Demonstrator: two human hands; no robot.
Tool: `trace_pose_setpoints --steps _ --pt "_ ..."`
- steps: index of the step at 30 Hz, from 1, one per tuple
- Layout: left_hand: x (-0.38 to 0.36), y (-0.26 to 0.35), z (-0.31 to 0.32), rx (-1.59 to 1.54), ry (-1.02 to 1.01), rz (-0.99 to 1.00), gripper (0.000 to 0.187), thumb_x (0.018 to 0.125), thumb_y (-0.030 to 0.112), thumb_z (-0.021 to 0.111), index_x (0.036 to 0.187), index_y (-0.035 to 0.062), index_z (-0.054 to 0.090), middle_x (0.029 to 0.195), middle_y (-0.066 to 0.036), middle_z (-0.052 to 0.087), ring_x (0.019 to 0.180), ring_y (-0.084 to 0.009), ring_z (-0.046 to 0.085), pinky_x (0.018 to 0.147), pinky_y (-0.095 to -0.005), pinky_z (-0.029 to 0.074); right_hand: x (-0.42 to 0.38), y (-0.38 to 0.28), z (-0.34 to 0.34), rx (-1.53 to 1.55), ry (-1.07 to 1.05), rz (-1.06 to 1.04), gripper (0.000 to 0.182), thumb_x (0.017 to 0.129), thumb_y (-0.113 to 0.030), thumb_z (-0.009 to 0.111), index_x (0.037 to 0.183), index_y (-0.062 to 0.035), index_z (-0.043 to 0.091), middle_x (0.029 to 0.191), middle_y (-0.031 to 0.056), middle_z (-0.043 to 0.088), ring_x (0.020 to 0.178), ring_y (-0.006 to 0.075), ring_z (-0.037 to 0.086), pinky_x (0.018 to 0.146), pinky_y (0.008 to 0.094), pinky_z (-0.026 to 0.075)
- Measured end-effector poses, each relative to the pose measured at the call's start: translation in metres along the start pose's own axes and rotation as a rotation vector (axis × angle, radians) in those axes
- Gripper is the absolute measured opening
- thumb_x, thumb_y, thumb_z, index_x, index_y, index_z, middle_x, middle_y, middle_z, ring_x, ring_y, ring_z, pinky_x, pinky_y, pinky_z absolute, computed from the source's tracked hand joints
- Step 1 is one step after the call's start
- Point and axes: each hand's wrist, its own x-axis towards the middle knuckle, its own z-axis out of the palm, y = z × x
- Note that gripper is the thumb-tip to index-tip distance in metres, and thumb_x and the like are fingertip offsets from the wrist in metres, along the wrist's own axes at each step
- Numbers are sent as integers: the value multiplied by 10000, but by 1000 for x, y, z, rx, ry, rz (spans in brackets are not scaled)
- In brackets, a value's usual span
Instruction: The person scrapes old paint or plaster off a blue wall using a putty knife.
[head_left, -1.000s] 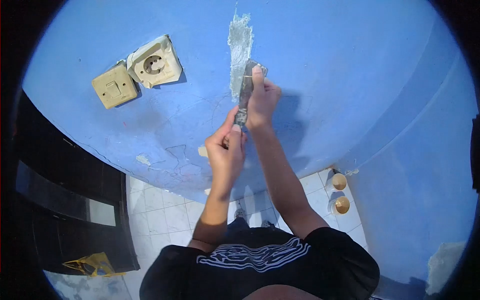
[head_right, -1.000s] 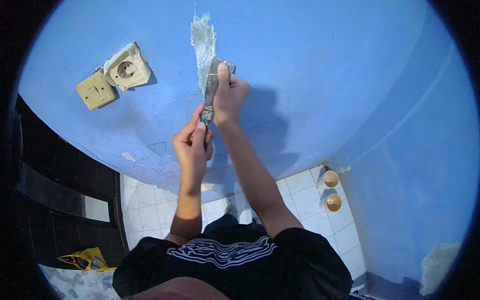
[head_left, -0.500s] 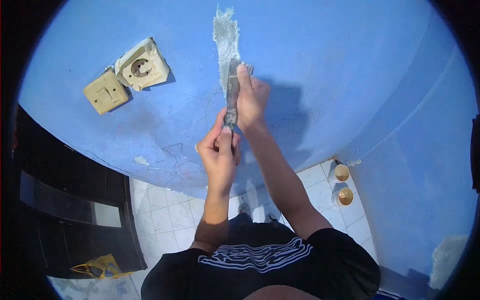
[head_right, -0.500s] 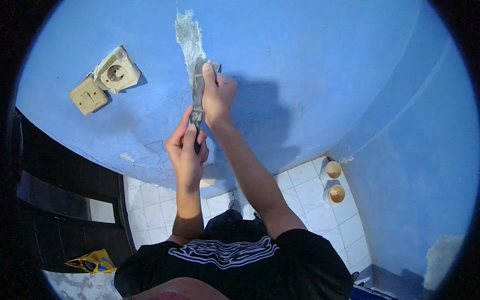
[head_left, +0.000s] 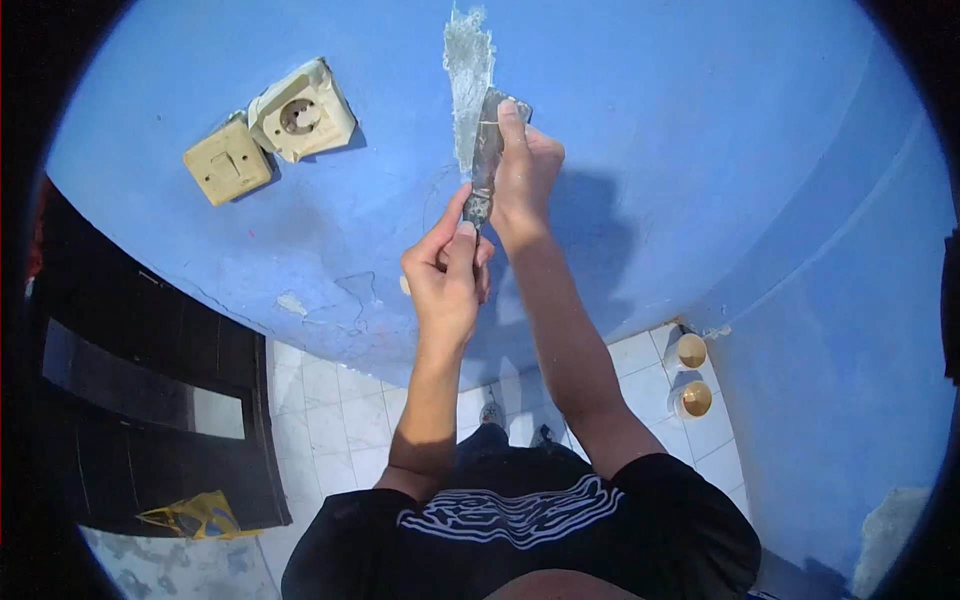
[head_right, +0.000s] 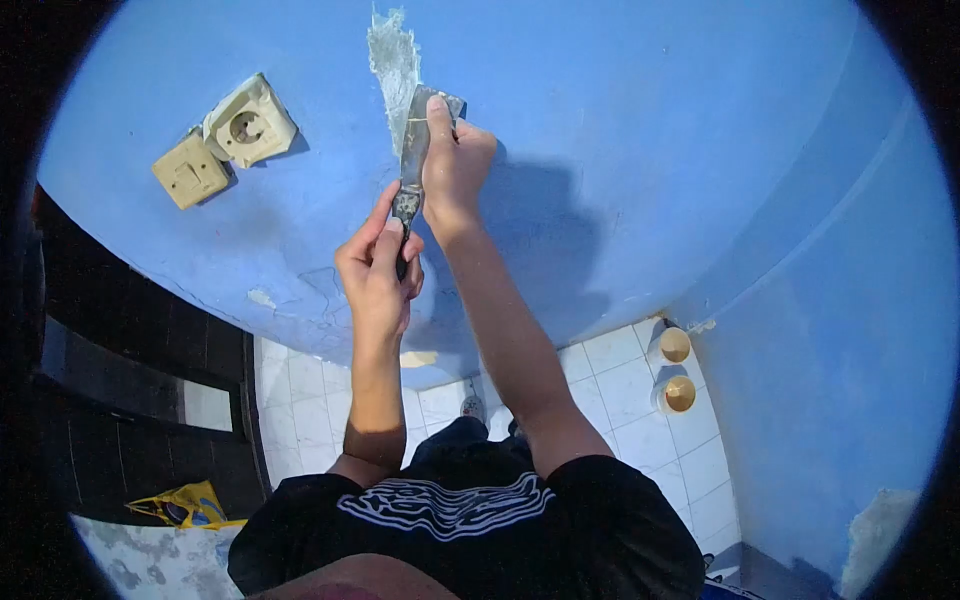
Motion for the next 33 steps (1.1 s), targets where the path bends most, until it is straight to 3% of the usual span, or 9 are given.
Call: trace_pose_setpoints --steps 3,6,10,15,19,21,25,27,33 --pt "-9 3 -10 53 -6 -29 406 1004 65 473 1398 -16 530 666 -21 540 402 -38 360 359 -209 273 -4 16 2 -163 57 -29 505 983 -248 617 551 -60 435 555 -70 402 521 45 332 460 295 257" --pt "5 2 2 -36 -18 -8 410 1004 67 472 1401 -19 525 668 -24 543 404 -39 367 360 -209 274 2 -2 8 -38 60 -106 512 974 -233 633 544 -64 412 553 -72 384 520 49 316 463 298 252" --pt "-3 -3 -3 -17 -26 -6 411 1004 74 478 1400 -28 521 668 -26 543 406 -40 365 356 -211 273 -5 0 0 -3 -3 -48 516 978 -236 628 544 -71 403 556 -73 387 525 49 312 466 301 248" --pt "11 -1 8 -55 -13 -9 415 1008 71 475 1411 -20 512 662 -13 524 401 -38 351 356 -211 266 12 -1 8 -62 50 -200 537 976 -285 633 538 -81 400 559 -74 385 523 50 304 454 310 236" --pt "0 -1 8 -45 -34 16 411 1011 73 468 1408 -17 515 658 -15 519 400 -40 350 353 -214 261 6 -6 3 68 -25 -96 553 965 -294 648 533 -56 397 551 -69 381 522 62 305 455 320 235" --pt "-10 -1 -1 -50 -10 -23 412 1017 86 465 1413 -16 509 660 -17 517 399 -40 344 353 -217 257 2 7 -1 -250 40 -167 538 963 -282 640 537 -47 411 540 -68 388 512 65 318 454 323 245" --pt "9 5 12 -227 -46 -67 425 1020 106 474 1424 -21 491 662 -29 521 411 -38 354 355 -209 258 12 -11 6 -252 48 -222 533 950 -282 651 531 -64 403 537 -72 371 513 63 316 453 318 254" --pt "5 9 17 -213 -42 -58 424 1018 100 475 1423 -23 491 662 -32 524 413 -39 356 355 -210 259 12 -31 11 -78 -9 -154 542 940 -292 661 529 -77 381 540 -73 362 519 58 316 454 320 244" --pt "1 4 7 -112 -26 -39 421 1011 79 473 1418 -27 497 664 -39 530 411 -41 357 356 -215 262 2 -9 7 -207 56 -200 525 963 -249 632 529 -72 396 535 -76 382 512 51 312 449 313 227"
